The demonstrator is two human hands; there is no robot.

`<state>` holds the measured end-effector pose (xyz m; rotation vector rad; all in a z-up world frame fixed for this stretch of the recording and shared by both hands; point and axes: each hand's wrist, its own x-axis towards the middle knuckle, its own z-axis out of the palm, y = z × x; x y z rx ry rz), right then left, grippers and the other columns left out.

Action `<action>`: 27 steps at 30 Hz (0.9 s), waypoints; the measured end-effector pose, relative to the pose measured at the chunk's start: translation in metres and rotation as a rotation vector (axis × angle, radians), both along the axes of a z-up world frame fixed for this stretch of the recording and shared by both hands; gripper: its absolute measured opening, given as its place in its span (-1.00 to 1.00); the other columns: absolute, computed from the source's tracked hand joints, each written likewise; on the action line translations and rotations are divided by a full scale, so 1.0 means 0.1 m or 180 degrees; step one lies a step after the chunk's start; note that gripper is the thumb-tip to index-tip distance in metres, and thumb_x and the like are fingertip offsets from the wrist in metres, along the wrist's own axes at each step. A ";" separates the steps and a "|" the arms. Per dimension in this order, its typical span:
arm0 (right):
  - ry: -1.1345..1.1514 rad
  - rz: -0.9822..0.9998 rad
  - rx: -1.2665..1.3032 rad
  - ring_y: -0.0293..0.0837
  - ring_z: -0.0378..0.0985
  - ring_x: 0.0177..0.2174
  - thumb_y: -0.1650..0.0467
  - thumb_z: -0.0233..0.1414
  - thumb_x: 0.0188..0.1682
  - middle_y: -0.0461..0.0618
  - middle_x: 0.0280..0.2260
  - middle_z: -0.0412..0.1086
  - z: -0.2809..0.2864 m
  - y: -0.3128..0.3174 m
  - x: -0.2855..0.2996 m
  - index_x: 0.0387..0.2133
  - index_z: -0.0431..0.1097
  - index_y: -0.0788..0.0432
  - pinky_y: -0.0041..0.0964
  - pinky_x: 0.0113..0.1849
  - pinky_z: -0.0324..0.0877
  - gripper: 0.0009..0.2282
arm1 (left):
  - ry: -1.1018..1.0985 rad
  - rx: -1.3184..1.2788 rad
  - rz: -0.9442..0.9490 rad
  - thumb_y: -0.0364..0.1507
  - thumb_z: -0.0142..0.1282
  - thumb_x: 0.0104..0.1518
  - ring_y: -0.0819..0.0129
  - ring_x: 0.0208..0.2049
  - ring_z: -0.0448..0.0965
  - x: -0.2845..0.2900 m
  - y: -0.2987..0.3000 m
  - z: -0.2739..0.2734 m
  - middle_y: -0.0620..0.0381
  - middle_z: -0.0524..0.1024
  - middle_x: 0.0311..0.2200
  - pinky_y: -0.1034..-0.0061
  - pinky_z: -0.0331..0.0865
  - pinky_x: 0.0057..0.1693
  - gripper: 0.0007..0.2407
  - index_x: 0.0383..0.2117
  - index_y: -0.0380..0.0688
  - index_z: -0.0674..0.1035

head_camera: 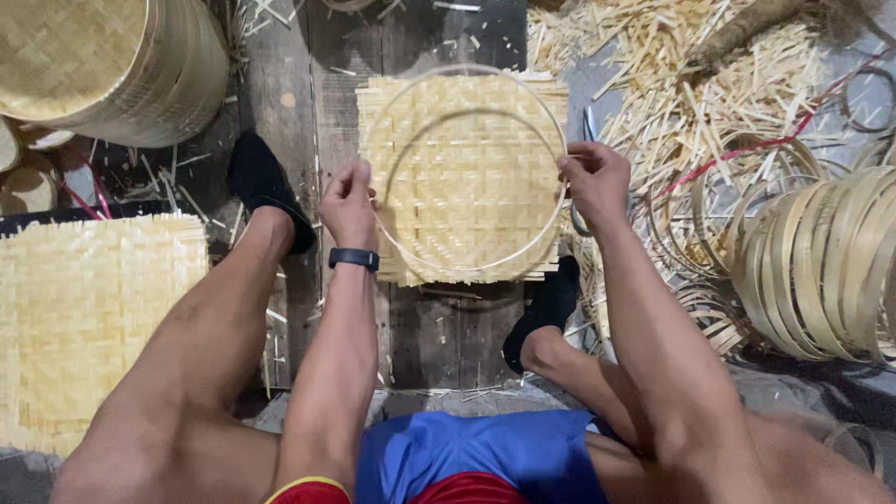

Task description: The person places a circular bamboo rim onto a woven bamboo mat, presses it down, and trims the excess bamboo with shears before fitting the pieces together using a circular wooden mold.

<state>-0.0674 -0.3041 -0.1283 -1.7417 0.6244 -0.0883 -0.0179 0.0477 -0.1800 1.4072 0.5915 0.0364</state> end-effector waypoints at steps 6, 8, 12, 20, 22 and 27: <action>0.0073 0.0115 -0.1684 -0.17 0.59 -0.46 0.44 0.22 -0.16 0.05 -0.47 0.55 -0.45 0.06 -0.10 -0.26 0.62 0.26 -0.30 -0.32 0.46 -0.79 | -0.0025 0.1777 -0.0949 -0.56 0.37 -0.09 0.39 -0.41 0.68 0.09 0.22 -0.73 0.04 0.70 -0.42 0.52 0.53 -0.21 -0.80 -0.29 -0.20 0.74; 0.0159 0.0126 -0.1627 -0.15 0.61 -0.45 0.43 0.24 -0.17 0.08 -0.47 0.56 -0.45 0.08 -0.12 -0.26 0.62 0.24 -0.28 -0.30 0.47 -0.79 | -0.0022 0.1400 -0.1050 -0.58 0.35 -0.10 0.40 -0.42 0.67 0.13 0.28 -0.86 0.04 0.71 -0.42 0.53 0.53 -0.21 -0.79 -0.29 -0.22 0.73; 0.0166 0.0159 -0.1636 -0.12 0.66 -0.42 0.42 0.28 -0.22 0.11 -0.43 0.58 -0.42 0.04 -0.12 -0.25 0.60 0.23 -0.28 -0.28 0.50 -0.75 | -0.0035 0.1728 -0.1079 -0.55 0.42 -0.14 0.42 -0.43 0.68 0.11 0.33 -0.90 0.04 0.70 -0.44 0.53 0.54 -0.21 -0.78 -0.32 -0.22 0.73; 0.0362 0.0117 -0.1695 -0.11 0.66 -0.44 0.43 0.28 -0.20 0.10 -0.44 0.59 -0.41 0.08 -0.11 -0.31 0.63 0.22 -0.28 -0.28 0.51 -0.81 | 0.0027 0.1728 -0.1051 -0.56 0.41 -0.14 0.43 -0.43 0.68 0.09 0.30 -0.81 0.08 0.71 -0.44 0.54 0.54 -0.21 -0.79 -0.32 -0.21 0.75; 0.0401 0.0013 -0.1578 -0.13 0.66 -0.45 0.43 0.28 -0.22 0.08 -0.44 0.60 -0.39 0.09 -0.09 -0.33 0.63 0.22 -0.29 -0.29 0.51 -0.81 | 0.0049 0.1588 -0.1041 -0.56 0.42 -0.12 0.43 -0.43 0.68 0.13 0.29 -0.84 0.08 0.71 -0.44 0.55 0.54 -0.21 -0.80 -0.33 -0.24 0.75; 0.0425 0.0067 -0.1418 -0.16 0.64 -0.46 0.42 0.31 -0.21 0.08 -0.45 0.59 -0.42 0.04 -0.10 -0.33 0.62 0.24 -0.30 -0.31 0.50 -0.81 | 0.0554 0.0962 -0.1076 -0.59 0.43 -0.08 0.43 -0.43 0.65 0.20 0.34 -0.92 0.09 0.69 -0.41 0.56 0.55 -0.25 -0.79 -0.29 -0.31 0.71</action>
